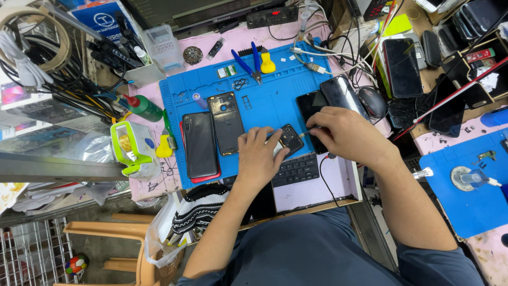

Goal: The person manipulates several mobile phones and components on a workbench, removing covers by hand and using a screwdriver to work on internal parts.

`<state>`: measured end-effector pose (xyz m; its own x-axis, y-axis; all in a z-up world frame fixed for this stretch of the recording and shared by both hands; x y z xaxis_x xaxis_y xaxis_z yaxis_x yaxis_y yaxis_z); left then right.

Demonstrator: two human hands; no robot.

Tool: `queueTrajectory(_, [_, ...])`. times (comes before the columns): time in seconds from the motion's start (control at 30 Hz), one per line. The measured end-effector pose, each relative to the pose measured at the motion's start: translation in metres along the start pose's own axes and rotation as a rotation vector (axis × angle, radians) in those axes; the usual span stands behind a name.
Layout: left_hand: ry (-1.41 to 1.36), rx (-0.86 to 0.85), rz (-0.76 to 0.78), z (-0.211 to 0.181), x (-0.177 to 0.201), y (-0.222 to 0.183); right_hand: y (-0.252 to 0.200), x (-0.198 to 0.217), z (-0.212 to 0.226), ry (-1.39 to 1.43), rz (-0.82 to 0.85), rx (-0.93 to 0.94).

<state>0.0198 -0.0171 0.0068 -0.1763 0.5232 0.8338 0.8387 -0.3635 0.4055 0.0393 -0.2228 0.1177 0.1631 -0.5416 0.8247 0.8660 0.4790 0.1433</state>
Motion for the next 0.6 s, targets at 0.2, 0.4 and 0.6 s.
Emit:
queueTrajectory(0.2, [-0.129,-0.055,0.021,-0.01,-0.024,0.019,-0.003,-0.002,-0.005,0.007,0.02,-0.051])
queueTrajectory(0.4, [0.022,-0.191,0.011,-0.021,-0.037,0.029,-0.007,-0.002,-0.014,-0.015,-0.011,-0.056])
queueTrajectory(0.6, [0.458,-0.316,0.069,-0.044,-0.04,0.037,-0.013,0.003,-0.014,-0.038,-0.039,-0.068])
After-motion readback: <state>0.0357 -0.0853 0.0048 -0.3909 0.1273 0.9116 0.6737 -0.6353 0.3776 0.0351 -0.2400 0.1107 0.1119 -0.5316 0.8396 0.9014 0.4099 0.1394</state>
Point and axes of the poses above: each hand's wrist, its own y-axis towards the middle knuckle, its own x-axis out of the back of the hand, z = x × y, the point moved 2 cm from there along y, towards the middle knuckle, and after that the axes turned 5 degrees about y, right-handed, at the moved point
